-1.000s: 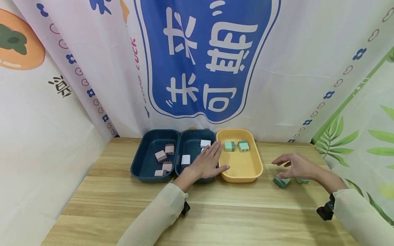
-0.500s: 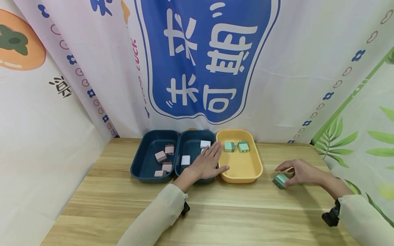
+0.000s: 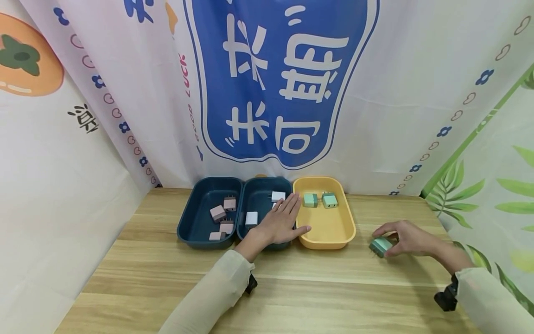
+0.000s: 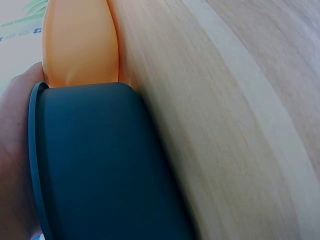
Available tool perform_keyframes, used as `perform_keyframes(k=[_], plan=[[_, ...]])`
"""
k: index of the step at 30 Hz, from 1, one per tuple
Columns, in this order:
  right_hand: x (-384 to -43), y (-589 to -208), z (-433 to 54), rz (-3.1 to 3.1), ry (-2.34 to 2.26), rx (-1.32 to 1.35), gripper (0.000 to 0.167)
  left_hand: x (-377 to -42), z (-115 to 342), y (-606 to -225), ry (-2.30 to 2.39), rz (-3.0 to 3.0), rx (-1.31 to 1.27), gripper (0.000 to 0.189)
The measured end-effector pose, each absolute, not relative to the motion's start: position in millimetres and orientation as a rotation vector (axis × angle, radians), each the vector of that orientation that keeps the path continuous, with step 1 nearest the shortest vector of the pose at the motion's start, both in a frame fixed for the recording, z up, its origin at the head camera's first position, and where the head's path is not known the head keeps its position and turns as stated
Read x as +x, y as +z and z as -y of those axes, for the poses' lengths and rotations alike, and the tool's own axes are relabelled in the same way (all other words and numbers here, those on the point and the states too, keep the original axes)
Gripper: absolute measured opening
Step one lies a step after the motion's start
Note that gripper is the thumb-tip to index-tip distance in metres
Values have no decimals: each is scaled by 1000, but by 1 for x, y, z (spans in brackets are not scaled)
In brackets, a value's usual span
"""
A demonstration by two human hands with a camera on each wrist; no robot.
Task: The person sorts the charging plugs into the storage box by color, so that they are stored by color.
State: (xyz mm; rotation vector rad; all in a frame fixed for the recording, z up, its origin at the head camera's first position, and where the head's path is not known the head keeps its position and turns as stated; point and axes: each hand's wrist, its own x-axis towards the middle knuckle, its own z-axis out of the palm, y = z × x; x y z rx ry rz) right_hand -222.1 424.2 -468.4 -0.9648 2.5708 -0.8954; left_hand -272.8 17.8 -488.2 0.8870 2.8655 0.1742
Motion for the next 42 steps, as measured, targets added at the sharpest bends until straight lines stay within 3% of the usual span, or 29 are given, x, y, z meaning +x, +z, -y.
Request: perform_keyframes(k=[42], plan=[[-220, -478, -418, -2725, -864, -1010, 42, -275, -18, -490, 152, -2866, 893, 97]])
